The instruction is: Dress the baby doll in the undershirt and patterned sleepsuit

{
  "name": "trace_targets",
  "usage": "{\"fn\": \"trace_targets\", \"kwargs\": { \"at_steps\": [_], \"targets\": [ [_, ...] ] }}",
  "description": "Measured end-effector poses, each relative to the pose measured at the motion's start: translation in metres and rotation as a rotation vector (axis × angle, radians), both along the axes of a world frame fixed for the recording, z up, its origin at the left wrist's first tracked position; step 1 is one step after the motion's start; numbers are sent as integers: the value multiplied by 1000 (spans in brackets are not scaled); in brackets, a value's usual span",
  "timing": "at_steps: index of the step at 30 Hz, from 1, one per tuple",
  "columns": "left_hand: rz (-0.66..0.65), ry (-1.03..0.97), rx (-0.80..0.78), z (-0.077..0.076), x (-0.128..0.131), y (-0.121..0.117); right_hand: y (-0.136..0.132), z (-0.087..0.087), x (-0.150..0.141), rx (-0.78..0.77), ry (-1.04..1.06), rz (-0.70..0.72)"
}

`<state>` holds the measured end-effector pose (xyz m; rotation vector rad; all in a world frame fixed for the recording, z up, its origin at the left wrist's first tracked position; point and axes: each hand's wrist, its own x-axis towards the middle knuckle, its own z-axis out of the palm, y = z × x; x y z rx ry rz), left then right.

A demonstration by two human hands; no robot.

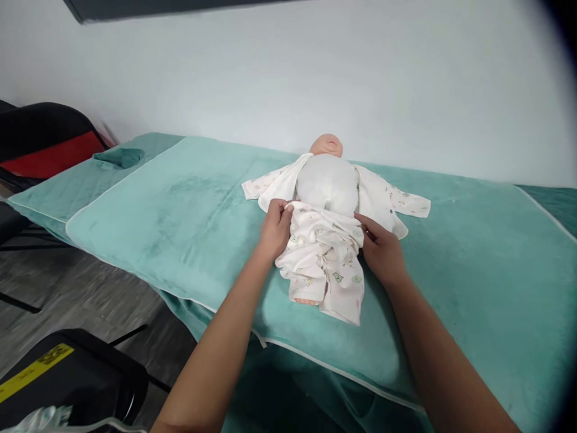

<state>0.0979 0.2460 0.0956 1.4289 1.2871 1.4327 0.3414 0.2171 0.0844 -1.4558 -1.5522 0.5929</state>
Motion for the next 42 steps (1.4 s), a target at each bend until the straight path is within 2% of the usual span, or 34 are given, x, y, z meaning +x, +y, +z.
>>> {"fn": "trace_targets", "kwargs": {
  "at_steps": [3,5,7,9,12,16,20,24,29,35,42],
  "targets": [
    [102,52,22,4,3,24,18,15,-2,-26,31,-20],
    [55,-48,-24,1,3,35,30,20,-4,-84,83,-17],
    [-49,-163,-119,-4,1,39,36,19,-6,-123,171,-34],
    [-144,-235,-203,-9,-1,39,37,14,-7,-113,243,-69],
    [-195,-236,-251,-7,-6,36,35,6,-4,-136,266,-85],
    [-272,-194,-295,-2,-13,38,33,2,8,-260,296,52],
    [-412,-289,-284,-8,-17,39,30,2,13,-253,395,220],
    [-530,-409,-199,-14,-17,36,26,4,11,-212,440,214],
    [-540,-512,-172,-15,-15,33,22,7,9,-229,501,138],
    [-546,-448,-241,-14,-14,31,20,9,3,-200,453,124],
    [-616,-449,-339,-12,-11,30,18,14,-2,-186,427,92]
  ]
}}
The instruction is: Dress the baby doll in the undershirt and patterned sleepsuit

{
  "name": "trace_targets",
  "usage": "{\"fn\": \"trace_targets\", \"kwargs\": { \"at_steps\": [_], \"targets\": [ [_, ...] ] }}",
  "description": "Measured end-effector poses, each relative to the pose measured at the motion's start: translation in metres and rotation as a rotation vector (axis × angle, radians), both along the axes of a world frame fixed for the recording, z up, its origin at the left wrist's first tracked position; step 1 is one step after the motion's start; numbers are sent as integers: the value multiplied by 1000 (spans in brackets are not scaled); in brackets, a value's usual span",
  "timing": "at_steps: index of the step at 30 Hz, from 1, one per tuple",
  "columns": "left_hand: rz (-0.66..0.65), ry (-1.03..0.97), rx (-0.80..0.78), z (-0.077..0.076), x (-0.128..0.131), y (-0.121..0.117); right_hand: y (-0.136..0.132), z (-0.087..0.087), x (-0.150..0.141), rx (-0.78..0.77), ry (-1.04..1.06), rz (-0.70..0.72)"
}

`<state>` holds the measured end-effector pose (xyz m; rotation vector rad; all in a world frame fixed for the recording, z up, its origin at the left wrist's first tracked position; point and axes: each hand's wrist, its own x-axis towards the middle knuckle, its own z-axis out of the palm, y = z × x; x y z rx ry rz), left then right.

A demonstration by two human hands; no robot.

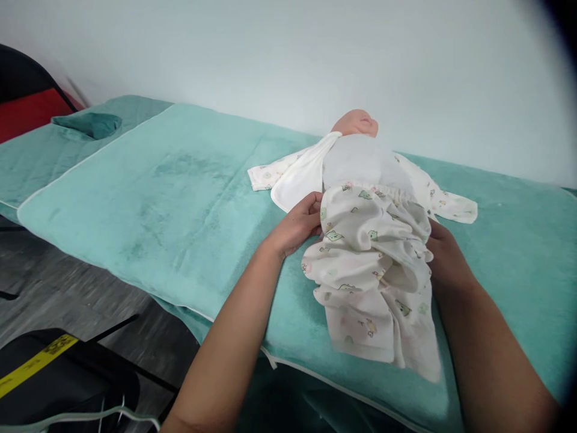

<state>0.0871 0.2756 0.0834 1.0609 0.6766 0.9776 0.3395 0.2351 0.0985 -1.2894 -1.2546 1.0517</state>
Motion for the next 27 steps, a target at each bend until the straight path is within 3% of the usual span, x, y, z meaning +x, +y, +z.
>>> {"fn": "trace_targets", "kwargs": {
  "at_steps": [13,20,27],
  "targets": [
    [-10,-79,17,1,4,-2,0,7,-6,-5,4,76],
    [224,16,136,-3,7,-1,0,2,-4,93,-110,69],
    [311,49,206,-4,11,1,4,0,-7,162,-277,15]
  ]
}}
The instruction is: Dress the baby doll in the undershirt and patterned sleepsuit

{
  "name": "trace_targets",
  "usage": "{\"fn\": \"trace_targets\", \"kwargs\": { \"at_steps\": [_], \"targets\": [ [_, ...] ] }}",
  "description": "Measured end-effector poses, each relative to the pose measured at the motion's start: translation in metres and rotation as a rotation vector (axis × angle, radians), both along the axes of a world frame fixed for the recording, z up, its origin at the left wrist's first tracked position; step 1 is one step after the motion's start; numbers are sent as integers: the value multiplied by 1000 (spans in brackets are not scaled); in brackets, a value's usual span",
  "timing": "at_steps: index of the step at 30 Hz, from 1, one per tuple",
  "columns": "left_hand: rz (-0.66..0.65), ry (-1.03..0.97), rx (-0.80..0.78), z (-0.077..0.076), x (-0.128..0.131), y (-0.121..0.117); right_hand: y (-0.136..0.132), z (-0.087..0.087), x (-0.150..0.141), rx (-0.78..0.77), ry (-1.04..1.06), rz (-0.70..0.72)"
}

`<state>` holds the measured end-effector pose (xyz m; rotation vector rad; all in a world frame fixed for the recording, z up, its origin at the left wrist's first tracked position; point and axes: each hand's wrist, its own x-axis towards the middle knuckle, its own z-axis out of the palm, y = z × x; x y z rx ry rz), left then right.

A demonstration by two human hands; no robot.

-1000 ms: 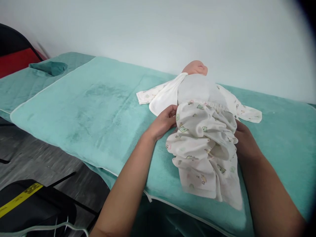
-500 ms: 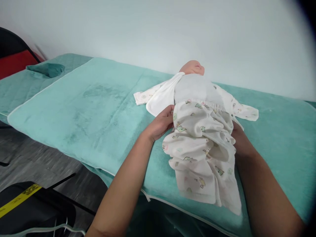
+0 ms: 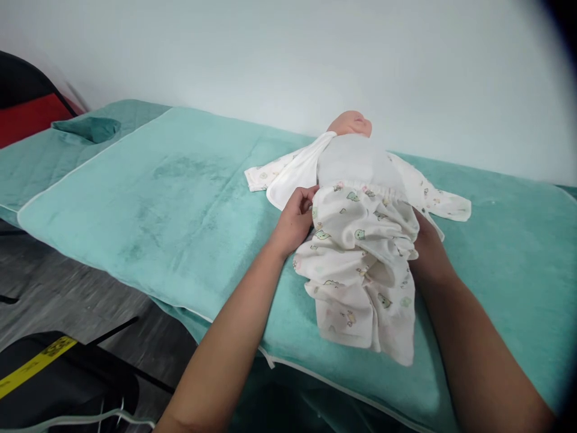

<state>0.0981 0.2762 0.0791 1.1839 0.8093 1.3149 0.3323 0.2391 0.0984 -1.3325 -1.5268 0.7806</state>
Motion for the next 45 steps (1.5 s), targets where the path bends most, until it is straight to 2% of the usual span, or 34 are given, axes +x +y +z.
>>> {"fn": "trace_targets", "kwargs": {
  "at_steps": [5,9,12,17,21,25,29,34,38,41,43,45],
  "targets": [
    [150,96,4,-3,3,5,6,-3,1,-17,70,-30],
    [216,156,25,-5,5,6,12,-5,4,-65,46,-53],
    [254,191,62,-5,5,5,11,-3,1,-44,53,-69],
    [212,221,81,-2,3,5,5,1,-6,-42,87,-154],
    [173,167,17,1,1,5,5,-1,-7,-11,111,-199],
    [191,137,-12,4,-1,3,10,-8,-5,-14,284,-243],
    [177,136,66,2,-5,4,11,-12,-1,2,401,-238],
    [125,104,129,-1,-5,5,10,-13,5,35,415,-199],
    [111,97,168,-2,-1,4,14,-17,7,172,397,-57],
    [147,158,198,1,2,5,20,-20,8,198,377,46],
    [217,250,206,6,3,12,27,-19,11,198,310,26],
    [309,390,218,13,3,25,40,-16,15,199,153,-100]
  ]
}}
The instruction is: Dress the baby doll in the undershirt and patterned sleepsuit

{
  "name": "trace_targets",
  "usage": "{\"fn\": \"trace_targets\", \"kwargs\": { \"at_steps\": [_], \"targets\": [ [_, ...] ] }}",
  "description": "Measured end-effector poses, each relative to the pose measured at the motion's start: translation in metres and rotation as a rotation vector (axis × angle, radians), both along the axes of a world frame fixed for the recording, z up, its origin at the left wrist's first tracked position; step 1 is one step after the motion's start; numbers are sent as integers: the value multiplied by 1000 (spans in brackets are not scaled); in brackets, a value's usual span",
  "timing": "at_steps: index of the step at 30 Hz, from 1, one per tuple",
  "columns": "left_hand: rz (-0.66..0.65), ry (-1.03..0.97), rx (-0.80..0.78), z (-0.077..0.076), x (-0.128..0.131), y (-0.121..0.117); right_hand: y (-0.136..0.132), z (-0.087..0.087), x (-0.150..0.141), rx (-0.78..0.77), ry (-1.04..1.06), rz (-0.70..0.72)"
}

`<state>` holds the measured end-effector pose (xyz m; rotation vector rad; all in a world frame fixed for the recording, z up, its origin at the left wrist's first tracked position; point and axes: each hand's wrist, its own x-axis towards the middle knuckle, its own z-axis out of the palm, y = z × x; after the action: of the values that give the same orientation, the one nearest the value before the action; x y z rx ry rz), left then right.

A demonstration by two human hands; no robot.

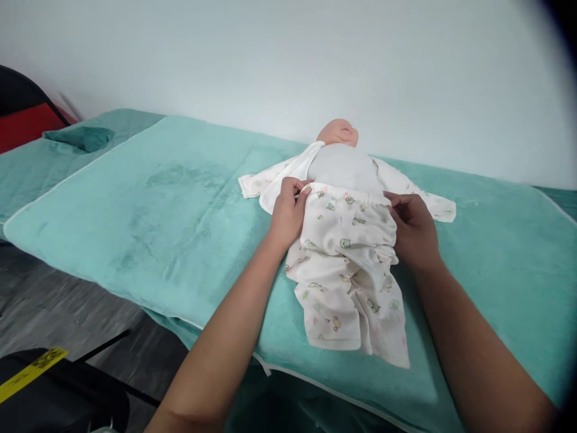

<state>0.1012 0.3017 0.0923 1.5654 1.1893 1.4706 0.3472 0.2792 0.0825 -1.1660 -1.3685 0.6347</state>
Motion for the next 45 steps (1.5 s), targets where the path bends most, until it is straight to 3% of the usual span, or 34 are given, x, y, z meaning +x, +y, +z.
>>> {"fn": "trace_targets", "kwargs": {
  "at_steps": [2,4,7,10,15,19,23,29,31,34,39,42,45],
  "targets": [
    [100,116,3,7,1,17,17,6,3,-20,-187,-172],
    [168,140,-30,10,2,33,36,12,3,-80,-258,-238],
    [207,57,-137,6,5,45,52,16,-5,-260,-24,-141],
    [128,-5,-186,-2,5,42,48,14,-15,-337,171,-71],
    [43,62,-17,2,2,34,40,13,-14,-140,131,-25],
    [-25,193,149,16,1,39,56,12,-6,-99,108,154],
    [42,353,90,32,0,53,67,13,1,-143,30,207],
    [64,482,76,55,6,87,71,33,-5,-104,-171,186],
    [83,506,35,54,9,92,74,36,-10,-99,-209,169],
    [118,456,-1,39,11,87,76,33,-15,-49,-237,130],
    [105,330,144,15,9,75,75,26,-15,5,-165,121],
    [68,311,84,19,7,79,86,29,-13,4,-213,-26],
    [127,307,-11,30,6,92,105,33,-13,-8,-268,-126]
  ]
}}
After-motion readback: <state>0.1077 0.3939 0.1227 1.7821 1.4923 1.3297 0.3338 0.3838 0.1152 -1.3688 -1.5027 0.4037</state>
